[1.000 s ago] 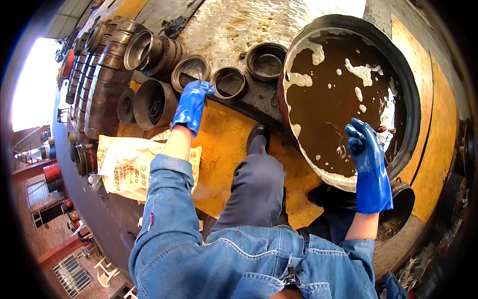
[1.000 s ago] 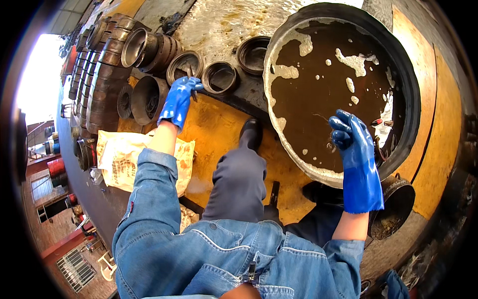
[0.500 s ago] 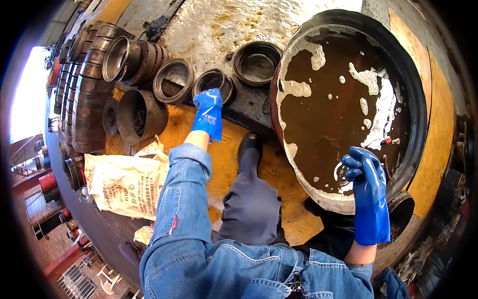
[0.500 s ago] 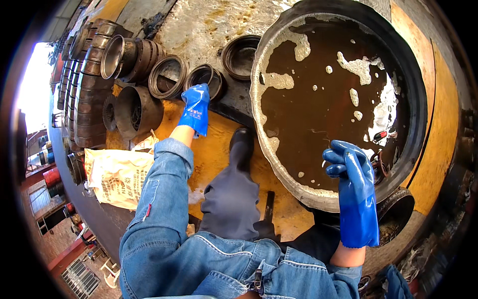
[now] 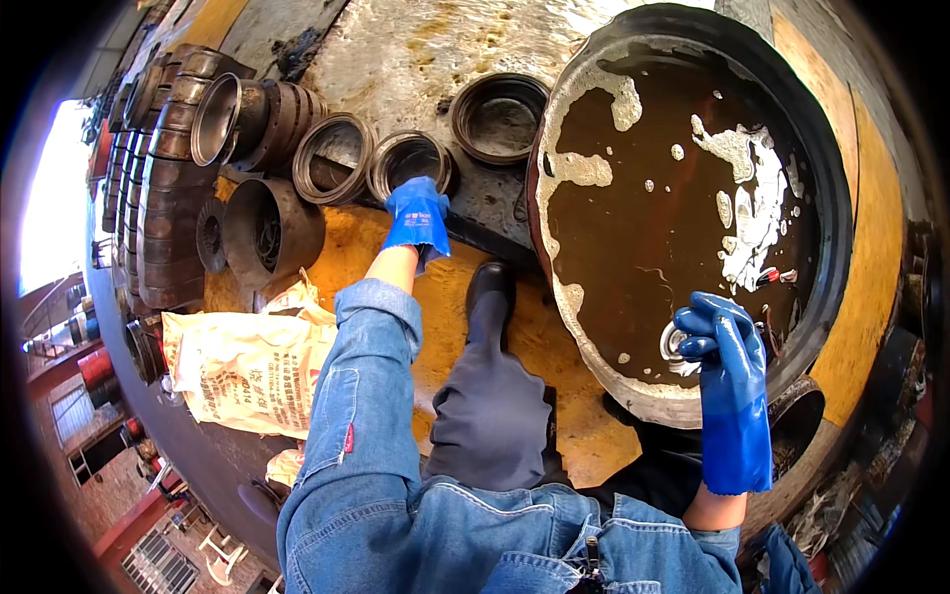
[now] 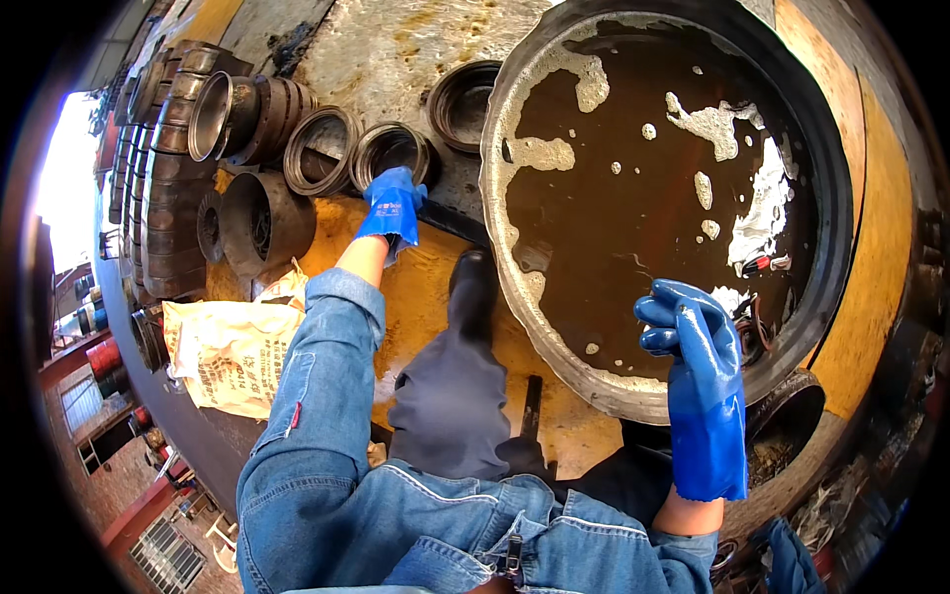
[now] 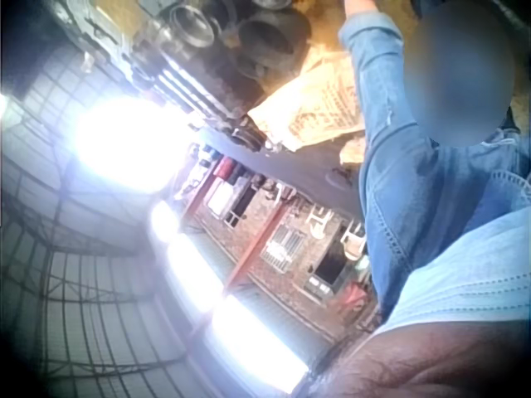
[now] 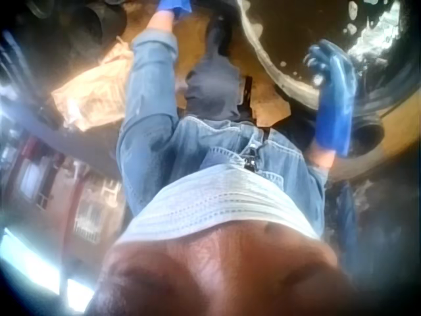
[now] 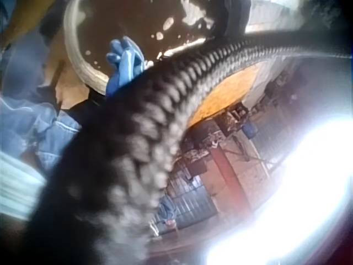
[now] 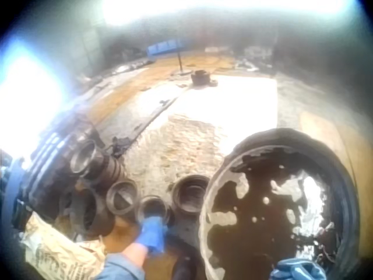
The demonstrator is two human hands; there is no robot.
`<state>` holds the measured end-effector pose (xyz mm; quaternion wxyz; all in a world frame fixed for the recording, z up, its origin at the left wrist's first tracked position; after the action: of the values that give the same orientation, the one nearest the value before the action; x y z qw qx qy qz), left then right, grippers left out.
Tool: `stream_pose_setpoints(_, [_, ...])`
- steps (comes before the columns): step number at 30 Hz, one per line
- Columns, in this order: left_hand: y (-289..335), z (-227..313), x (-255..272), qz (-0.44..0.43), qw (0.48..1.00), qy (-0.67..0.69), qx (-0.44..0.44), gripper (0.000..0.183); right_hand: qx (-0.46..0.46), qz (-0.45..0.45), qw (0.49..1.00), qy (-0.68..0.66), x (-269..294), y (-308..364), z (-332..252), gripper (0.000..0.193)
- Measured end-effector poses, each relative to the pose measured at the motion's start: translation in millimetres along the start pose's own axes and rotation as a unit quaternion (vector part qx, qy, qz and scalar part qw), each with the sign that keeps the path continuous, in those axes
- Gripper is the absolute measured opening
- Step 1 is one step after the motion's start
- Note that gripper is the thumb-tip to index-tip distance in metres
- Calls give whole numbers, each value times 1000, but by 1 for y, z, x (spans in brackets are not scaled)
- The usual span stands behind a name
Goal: The person cleans black metal rings in a basin of dark liquid using a brush and moves them into a bucket.
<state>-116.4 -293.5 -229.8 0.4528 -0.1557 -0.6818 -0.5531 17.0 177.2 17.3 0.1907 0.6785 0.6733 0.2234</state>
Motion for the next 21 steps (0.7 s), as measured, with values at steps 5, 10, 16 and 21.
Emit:
stream_pose_setpoints(5, [-9,-6,-14,2,999,38,31,39,26,59,998,5,-8,8,-10,31])
stream_pose_setpoints(10, [-10,-14,-19,43,983,178,10,29,11,16,999,26,-10,14,-14,35])
stream_pose_setpoints(16, [56,4,27,142,946,234,-171,36,55,-48,996,-42,-8,12,-26,45])
stream_pose_setpoints(21, [99,-18,68,93,892,371,-239,36,90,-15,994,52,9,7,-24,56])
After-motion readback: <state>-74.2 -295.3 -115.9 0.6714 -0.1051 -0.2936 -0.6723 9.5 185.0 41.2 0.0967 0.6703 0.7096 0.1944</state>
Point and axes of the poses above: each hand's wrist, its own y-axis away from the middle knuckle, its own x-axis out of the back of the hand, z = x × y, the point moved 8 cm from there along -y, towards the middle knuckle, and after that the axes turned 10 degrees about y, right-handed, at the moved point
